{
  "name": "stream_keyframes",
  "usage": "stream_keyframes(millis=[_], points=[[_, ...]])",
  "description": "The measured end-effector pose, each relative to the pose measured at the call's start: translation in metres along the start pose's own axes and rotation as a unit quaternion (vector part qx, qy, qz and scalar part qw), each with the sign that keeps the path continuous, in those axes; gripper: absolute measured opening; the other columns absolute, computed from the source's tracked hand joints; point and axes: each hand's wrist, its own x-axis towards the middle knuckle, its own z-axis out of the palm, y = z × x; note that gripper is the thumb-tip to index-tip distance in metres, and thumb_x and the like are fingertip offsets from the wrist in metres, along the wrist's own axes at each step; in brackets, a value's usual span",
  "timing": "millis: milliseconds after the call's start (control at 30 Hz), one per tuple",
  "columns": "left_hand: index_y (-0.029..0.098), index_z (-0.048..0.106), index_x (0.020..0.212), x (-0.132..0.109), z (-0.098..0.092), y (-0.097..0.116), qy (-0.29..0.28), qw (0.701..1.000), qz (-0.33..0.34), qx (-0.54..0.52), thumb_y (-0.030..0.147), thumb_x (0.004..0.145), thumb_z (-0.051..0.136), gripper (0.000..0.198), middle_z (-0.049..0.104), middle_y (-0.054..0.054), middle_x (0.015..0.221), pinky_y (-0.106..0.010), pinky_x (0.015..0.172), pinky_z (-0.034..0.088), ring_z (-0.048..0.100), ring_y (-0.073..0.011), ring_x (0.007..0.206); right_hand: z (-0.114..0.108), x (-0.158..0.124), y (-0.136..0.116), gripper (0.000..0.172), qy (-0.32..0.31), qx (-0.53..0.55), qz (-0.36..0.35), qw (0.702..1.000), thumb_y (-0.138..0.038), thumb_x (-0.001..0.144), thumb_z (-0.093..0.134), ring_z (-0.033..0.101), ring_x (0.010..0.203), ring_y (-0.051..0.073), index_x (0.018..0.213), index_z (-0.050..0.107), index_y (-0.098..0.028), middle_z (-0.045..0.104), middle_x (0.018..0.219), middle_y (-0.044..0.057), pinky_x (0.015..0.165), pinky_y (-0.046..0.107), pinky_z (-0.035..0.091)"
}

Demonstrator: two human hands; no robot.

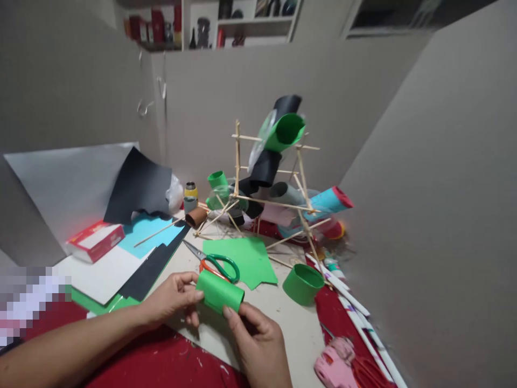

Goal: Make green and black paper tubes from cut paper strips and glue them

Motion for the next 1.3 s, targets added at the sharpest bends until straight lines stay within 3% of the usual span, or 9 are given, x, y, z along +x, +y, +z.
stream_keyframes(millis=[67,233,333,467,700,833,1000,1300], points=[[0.014,0.058,0.079,0.002,-0.001,-0.002,0.045,0.999,0.016,0.006,0.050,0.067,0.078,0.043,0.065,0.001,0.053,-0.017,0.043,0.043,0.063,-0.0124,0.043,0.002,0.002,0.001,0.036,0.001,0.003,-0.018,1.000,-0.050,0.074,0.066,0.043,0.050,0.014,0.062,0.069,-0.016,0.049,0.053,0.000,0.047,0.024,0.038],[0.015,0.053,0.070,0.004,-0.002,0.000,0.064,0.997,0.050,0.015,0.051,0.063,0.080,0.045,0.059,0.002,0.045,-0.019,0.042,0.044,0.062,-0.0150,0.041,0.004,0.008,-0.001,0.036,-0.018,0.022,-0.054,0.998,-0.051,0.075,0.065,0.040,0.050,0.013,0.066,0.072,-0.017,0.048,0.052,-0.001,0.048,0.023,0.036],[0.015,0.055,0.071,0.002,-0.001,0.002,0.058,0.997,0.058,0.009,0.051,0.063,0.080,0.044,0.057,0.003,0.045,-0.019,0.042,0.043,0.063,-0.0155,0.042,0.004,0.010,-0.003,0.038,-0.032,0.039,-0.044,0.998,-0.052,0.076,0.065,0.039,0.050,0.012,0.065,0.069,-0.016,0.048,0.052,-0.002,0.047,0.023,0.033],[0.014,0.058,0.073,0.000,0.001,0.003,0.057,0.997,0.051,0.008,0.052,0.066,0.078,0.043,0.060,0.001,0.047,-0.019,0.042,0.042,0.062,-0.0147,0.041,0.004,0.012,-0.001,0.048,-0.028,0.056,-0.009,0.998,-0.059,0.073,0.065,0.031,0.043,0.009,0.053,0.057,-0.017,0.035,0.044,-0.006,0.042,0.022,0.025],[0.010,0.064,0.074,0.000,0.000,0.004,0.064,0.996,0.055,0.025,0.056,0.065,0.077,0.048,0.063,-0.003,0.049,-0.020,0.046,0.043,0.061,-0.0141,0.044,0.006,0.011,0.002,0.050,-0.029,0.066,0.008,0.997,-0.060,0.072,0.066,0.032,0.042,0.009,0.050,0.048,-0.018,0.037,0.042,-0.006,0.042,0.022,0.024],[0.011,0.064,0.077,-0.002,0.001,0.007,0.053,0.997,0.044,0.037,0.056,0.069,0.074,0.047,0.064,-0.004,0.050,-0.021,0.048,0.044,0.062,-0.0147,0.045,0.006,0.010,0.000,0.048,-0.029,0.082,-0.005,0.996,-0.057,0.074,0.066,0.032,0.040,0.008,0.051,0.052,-0.018,0.039,0.041,-0.006,0.040,0.022,0.022],[0.010,0.068,0.095,-0.002,0.004,0.010,0.045,0.994,0.039,0.087,0.052,0.074,0.071,0.047,0.068,-0.004,0.059,-0.021,0.050,0.044,0.062,-0.0140,0.049,0.004,0.016,0.000,0.046,-0.048,0.107,-0.010,0.993,-0.054,0.074,0.067,0.032,0.038,0.007,0.051,0.054,-0.016,0.039,0.040,-0.007,0.039,0.020,0.021],[0.011,0.069,0.094,0.002,0.000,0.011,0.057,0.991,0.040,0.115,0.046,0.079,0.070,0.037,0.067,-0.002,0.056,-0.020,0.053,0.043,0.059,-0.0111,0.048,0.000,0.022,0.002,0.043,-0.044,0.153,-0.051,0.986,-0.045,0.077,0.064,0.036,0.038,0.006,0.048,0.048,-0.018,0.038,0.044,-0.008,0.039,0.020,0.023]])
